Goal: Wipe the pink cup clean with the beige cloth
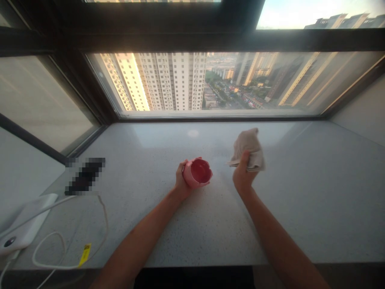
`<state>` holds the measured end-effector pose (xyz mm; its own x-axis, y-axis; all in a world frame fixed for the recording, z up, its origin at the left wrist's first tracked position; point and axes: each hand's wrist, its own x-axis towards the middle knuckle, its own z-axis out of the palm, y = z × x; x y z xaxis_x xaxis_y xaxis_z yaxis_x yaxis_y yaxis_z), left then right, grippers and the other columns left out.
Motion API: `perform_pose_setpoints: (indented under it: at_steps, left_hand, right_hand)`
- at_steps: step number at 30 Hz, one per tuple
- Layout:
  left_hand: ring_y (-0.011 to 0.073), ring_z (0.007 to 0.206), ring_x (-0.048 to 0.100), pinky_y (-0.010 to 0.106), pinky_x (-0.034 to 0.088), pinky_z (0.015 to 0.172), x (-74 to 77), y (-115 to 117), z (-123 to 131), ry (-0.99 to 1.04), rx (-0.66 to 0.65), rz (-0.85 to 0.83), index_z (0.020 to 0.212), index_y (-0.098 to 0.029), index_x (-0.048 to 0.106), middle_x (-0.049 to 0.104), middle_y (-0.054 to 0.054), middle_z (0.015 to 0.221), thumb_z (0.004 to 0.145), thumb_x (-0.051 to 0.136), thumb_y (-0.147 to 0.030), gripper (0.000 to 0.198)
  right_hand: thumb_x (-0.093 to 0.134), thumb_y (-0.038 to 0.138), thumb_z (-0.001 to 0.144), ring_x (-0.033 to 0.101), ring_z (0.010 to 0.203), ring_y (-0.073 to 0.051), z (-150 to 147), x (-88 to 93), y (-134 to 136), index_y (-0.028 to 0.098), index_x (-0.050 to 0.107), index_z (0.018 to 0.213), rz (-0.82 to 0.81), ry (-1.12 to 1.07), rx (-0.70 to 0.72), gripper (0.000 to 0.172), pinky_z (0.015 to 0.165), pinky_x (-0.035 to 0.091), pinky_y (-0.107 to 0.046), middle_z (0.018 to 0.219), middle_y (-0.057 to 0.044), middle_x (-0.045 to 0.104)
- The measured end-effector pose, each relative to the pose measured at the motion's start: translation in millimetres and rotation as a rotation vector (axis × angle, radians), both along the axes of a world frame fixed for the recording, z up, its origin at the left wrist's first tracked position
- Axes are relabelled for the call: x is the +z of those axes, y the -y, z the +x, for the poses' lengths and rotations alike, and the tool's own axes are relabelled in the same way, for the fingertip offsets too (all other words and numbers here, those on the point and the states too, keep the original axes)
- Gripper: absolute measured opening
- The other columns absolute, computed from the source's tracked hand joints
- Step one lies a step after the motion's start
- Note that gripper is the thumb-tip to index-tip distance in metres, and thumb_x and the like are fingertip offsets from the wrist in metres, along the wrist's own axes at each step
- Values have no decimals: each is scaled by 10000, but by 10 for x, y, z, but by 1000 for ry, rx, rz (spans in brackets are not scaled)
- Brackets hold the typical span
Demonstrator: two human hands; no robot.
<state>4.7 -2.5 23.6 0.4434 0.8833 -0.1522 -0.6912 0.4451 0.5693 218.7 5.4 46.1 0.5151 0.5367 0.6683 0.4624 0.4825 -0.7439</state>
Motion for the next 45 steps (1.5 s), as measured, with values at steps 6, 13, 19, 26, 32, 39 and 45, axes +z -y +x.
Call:
perform_pose_setpoints:
  at_steps: [6,13,19,26,32,39,45]
  left_hand:
    - [235,903,784,340,632,881,-18,-93,-22,55,336,-81,1067,-130,769,825,120,1062,913,658,-521,434]
    - [260,990,750,399,584,997,63,-48,-2,-138,644,207,1255,-237,704,788,82,1100,885,693,-621,533]
    - [389,1454,483,520,331,1296,71,130,-93,-809,700,901,1378,-272,695,570,155,1509,895,758,-540,556]
    - [465,1503,416,664,252,1299,23,128,-248,-1002,436,1212,1370,-300,718,537,184,1554,801,802,-423,587]
    - [429,1470,497,608,327,1283,82,196,-131,-911,337,1204,1483,-275,648,562,205,1538,872,717,-432,634]
    - [365,1115,701,545,535,1087,-62,129,-97,-763,259,951,1518,-241,600,736,141,1299,892,755,-492,693]
    - [443,1324,638,631,486,1192,-106,55,-62,-523,264,596,1202,-197,773,786,139,1252,891,742,-606,514]
  right_hand:
    - [426,407,1118,288,1681,-351,-803,-226,390,272,344,1721,-120,516,566,624,1328,355,-649,1790,-134,352]
    - [433,413,1119,100,1726,-351,-1120,-364,643,271,230,1767,-160,372,656,694,1373,180,-709,1831,-87,271]
    - [247,560,1158,589,1494,-260,-1064,-305,491,241,518,1623,-320,-355,829,625,1230,513,-553,1466,-128,725]
    - [198,701,1104,716,1312,-308,-459,150,233,233,701,1412,-350,-435,1081,753,1120,591,-577,1419,-149,747]
    - [296,694,1091,699,1330,-328,105,376,-63,230,711,1366,-14,-580,686,681,1122,554,-660,1407,-159,728]
    - [453,701,1063,594,1485,-354,-162,260,181,298,678,1476,1,151,505,619,1199,517,-647,1473,-117,709]
    - [494,380,1073,440,1610,-368,-382,32,297,329,535,1633,38,660,752,564,1306,394,-665,1685,-78,542]
